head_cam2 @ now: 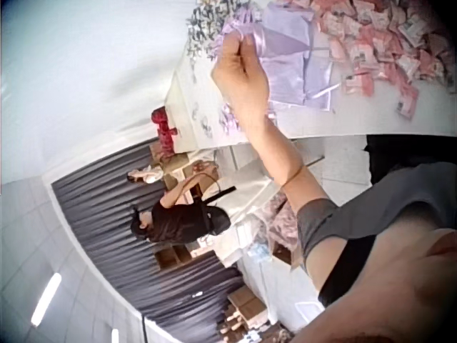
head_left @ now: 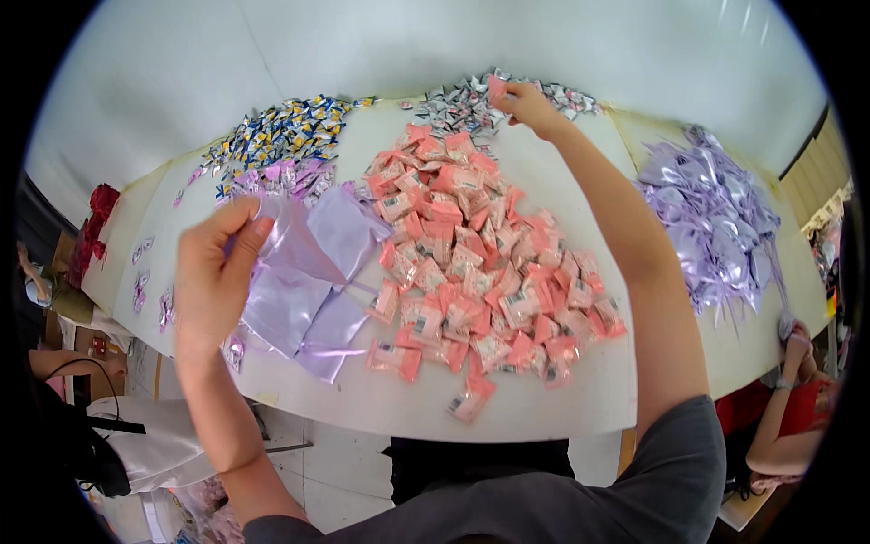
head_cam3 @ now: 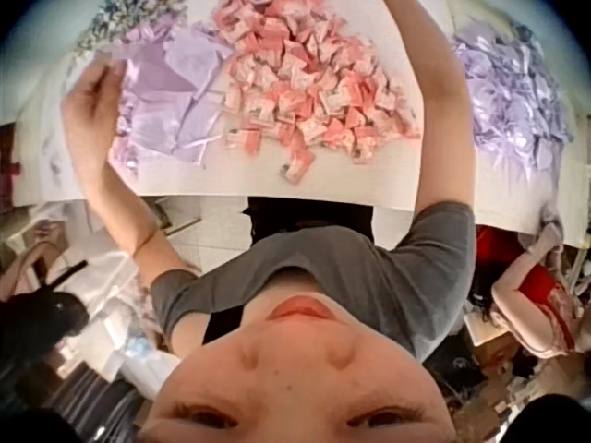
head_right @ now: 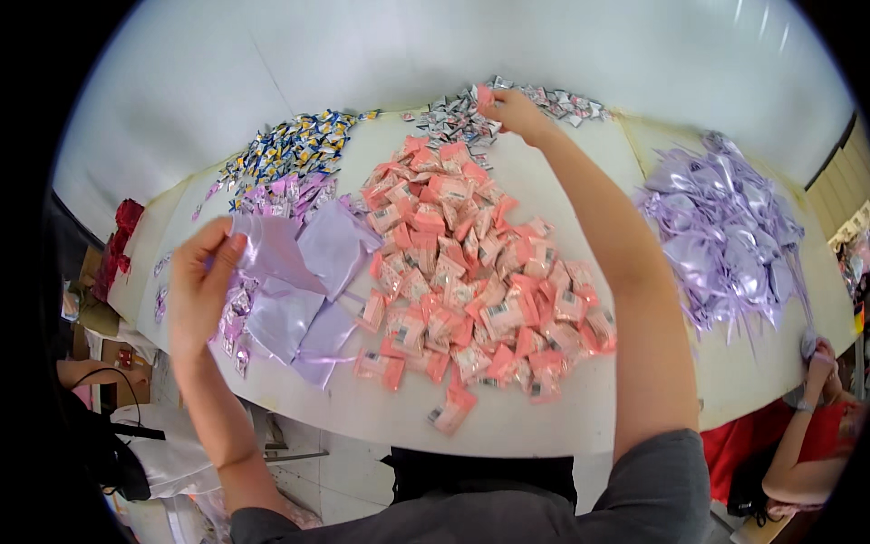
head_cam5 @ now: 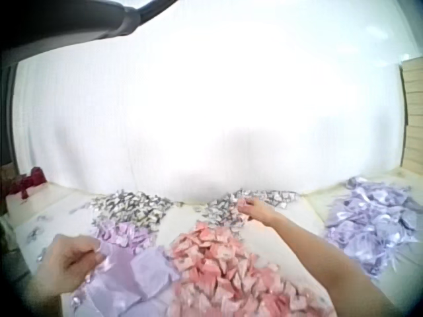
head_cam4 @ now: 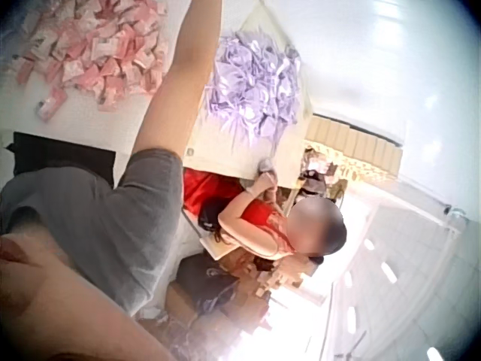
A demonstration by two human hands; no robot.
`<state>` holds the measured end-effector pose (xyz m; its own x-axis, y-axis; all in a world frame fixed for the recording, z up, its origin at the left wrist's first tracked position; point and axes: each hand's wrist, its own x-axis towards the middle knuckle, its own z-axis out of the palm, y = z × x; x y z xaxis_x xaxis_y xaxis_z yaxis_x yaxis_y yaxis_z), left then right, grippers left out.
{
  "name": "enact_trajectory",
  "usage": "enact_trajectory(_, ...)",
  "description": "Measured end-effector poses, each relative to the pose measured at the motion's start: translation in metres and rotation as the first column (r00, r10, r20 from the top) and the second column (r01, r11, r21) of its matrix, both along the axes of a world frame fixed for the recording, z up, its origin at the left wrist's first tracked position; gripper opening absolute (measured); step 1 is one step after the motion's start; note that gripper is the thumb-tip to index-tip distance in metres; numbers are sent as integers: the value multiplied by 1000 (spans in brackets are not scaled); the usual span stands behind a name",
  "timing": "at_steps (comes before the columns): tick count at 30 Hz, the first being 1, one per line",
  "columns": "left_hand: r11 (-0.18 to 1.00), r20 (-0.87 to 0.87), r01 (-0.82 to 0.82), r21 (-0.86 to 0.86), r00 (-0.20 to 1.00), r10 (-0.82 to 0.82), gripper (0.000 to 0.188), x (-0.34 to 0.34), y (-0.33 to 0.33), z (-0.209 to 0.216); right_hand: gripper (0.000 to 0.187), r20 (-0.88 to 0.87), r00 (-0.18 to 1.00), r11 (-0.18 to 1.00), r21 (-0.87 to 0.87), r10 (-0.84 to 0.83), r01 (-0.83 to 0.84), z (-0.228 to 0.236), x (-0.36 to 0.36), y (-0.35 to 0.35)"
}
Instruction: The person repeatedly picks up small pink packets from a large pile on a table and places them into light purple drawstring bags. They then pull the drawstrings to close the bags and place the finished packages on the table. The process is continuous and repetitive throughout the clip.
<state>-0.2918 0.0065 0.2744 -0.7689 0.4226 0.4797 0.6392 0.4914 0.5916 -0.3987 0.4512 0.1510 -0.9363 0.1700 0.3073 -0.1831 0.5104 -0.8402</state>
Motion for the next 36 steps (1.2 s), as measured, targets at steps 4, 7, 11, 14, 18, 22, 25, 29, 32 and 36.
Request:
enact_trajectory(4,745,-127,485,-459,794,-595,9,68,-3,67,28,-63,903,604,-723,426,-336,63,119,-52)
enact_trajectory(7,393,61,741,-545,502,-863,4,89,15,48,29,-133,847,520,-737,515,-432,80,219,-98)
enact_trajectory(11,181,289,736,-653,462,-839,4,164,23,0,24,-86,624,444,-627,777,-640,78,328,-176)
enact_trajectory(14,65,373,828,-557,319,-871,9,194,31,-54,36,365,535,648,-402,761,-647,45,395,-207)
enact_trajectory(18,83,299,832,-548,287,-910,7,222,26,-90,33,613,479,773,-417,628,-479,-28,427,-237)
enact_trajectory(22,277,27,694,-665,392,-920,11,246,15,-154,18,592,760,788,319,268,-526,-58,438,-267)
enact_trajectory(25,455,-193,606,-652,448,-873,16,258,12,-200,18,584,762,784,319,279,-532,-68,436,-265)
enact_trajectory(29,596,-301,612,-520,522,-798,19,261,4,-240,33,343,878,925,63,332,-375,-90,465,-254)
enact_trajectory(32,603,-257,645,-469,553,-792,18,257,-13,-262,62,624,762,984,-139,173,-110,-83,481,-245)
enact_trajectory(36,632,-267,678,-376,574,-774,22,256,-22,-271,78,332,943,994,102,12,-48,-140,467,-270)
